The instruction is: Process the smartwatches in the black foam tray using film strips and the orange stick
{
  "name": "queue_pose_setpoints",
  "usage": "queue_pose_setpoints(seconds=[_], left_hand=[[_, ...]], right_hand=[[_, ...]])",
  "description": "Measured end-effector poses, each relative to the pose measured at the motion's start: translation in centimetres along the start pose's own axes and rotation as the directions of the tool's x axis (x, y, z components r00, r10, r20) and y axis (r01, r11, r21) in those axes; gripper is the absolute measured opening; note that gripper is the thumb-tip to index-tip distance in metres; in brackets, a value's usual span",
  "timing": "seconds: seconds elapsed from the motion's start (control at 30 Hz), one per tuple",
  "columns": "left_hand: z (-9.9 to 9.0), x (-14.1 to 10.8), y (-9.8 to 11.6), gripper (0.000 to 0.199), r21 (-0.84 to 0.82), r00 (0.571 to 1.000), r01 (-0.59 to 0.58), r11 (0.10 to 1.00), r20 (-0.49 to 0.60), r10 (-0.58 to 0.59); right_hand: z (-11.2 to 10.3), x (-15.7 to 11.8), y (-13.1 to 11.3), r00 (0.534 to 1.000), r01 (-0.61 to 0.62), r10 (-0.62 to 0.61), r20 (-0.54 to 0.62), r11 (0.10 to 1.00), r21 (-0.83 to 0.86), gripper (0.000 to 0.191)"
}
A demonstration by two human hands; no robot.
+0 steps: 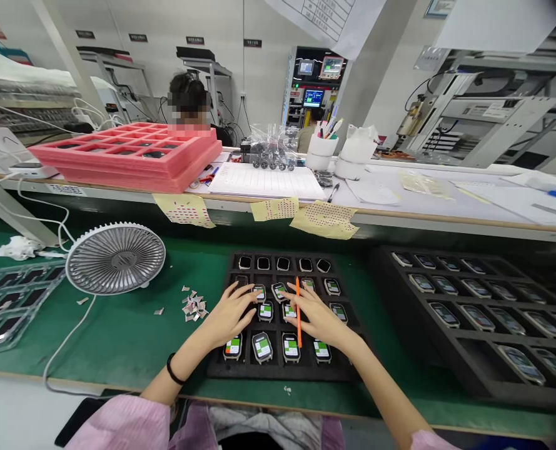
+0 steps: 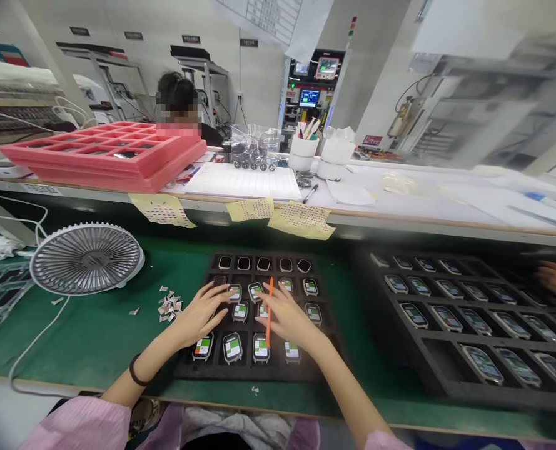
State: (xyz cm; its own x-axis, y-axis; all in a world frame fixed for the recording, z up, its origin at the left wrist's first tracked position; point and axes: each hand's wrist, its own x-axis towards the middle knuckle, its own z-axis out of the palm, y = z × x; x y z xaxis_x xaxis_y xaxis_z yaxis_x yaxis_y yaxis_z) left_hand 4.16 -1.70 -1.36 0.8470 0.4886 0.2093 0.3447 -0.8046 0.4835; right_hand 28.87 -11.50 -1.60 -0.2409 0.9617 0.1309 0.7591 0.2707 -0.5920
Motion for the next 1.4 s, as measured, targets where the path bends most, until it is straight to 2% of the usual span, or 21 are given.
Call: queue_pose_setpoints(seconds=[0.23, 0.37, 0.6, 0.93, 1.2, 1.4], left_hand=[[-0.1, 1.1, -0.2, 0.035, 0.135, 1.000, 0.008, 0.991, 0.023, -0.011], [-0.3, 1.0, -0.1, 0.035, 0.197, 1.000, 0.003, 0.980, 0.003, -0.003], [-0.1, 0.0, 0.1, 0.027, 0.208, 0.999, -0.045, 0.977, -0.013, 0.049], [0.3, 0.6, 0.4, 0.027, 0.230, 0.998, -0.057, 0.971, -0.002, 0.059], [0.4, 0.5, 0.2, 0.029, 0.228, 0.998, -0.063, 0.972, 0.014, 0.061], [0.3, 0.5, 0.0, 0.032, 0.230, 0.999, -0.046, 0.972, -0.008, 0.049]], right_hand=[[0.0, 1.6, 0.2, 1.000, -0.027, 0.027, 0.008, 1.000, -0.002, 0.049], [-0.3, 1.5, 0.0, 0.998, -0.066, 0.066, 0.004, 0.997, -0.051, 0.054], [-0.1, -0.1, -0.2, 0.999, -0.033, 0.037, 0.032, 0.994, -0.101, 0.051], [-0.2, 1.5, -0.7, 0.998, -0.035, 0.039, 0.039, 0.995, -0.091, 0.050], [-0.4, 0.3, -0.7, 0.998, -0.054, 0.056, 0.014, 0.992, -0.112, 0.049], [-0.2, -0.1, -0.7, 0.997, -0.074, 0.076, 0.013, 0.992, -0.106, 0.041]])
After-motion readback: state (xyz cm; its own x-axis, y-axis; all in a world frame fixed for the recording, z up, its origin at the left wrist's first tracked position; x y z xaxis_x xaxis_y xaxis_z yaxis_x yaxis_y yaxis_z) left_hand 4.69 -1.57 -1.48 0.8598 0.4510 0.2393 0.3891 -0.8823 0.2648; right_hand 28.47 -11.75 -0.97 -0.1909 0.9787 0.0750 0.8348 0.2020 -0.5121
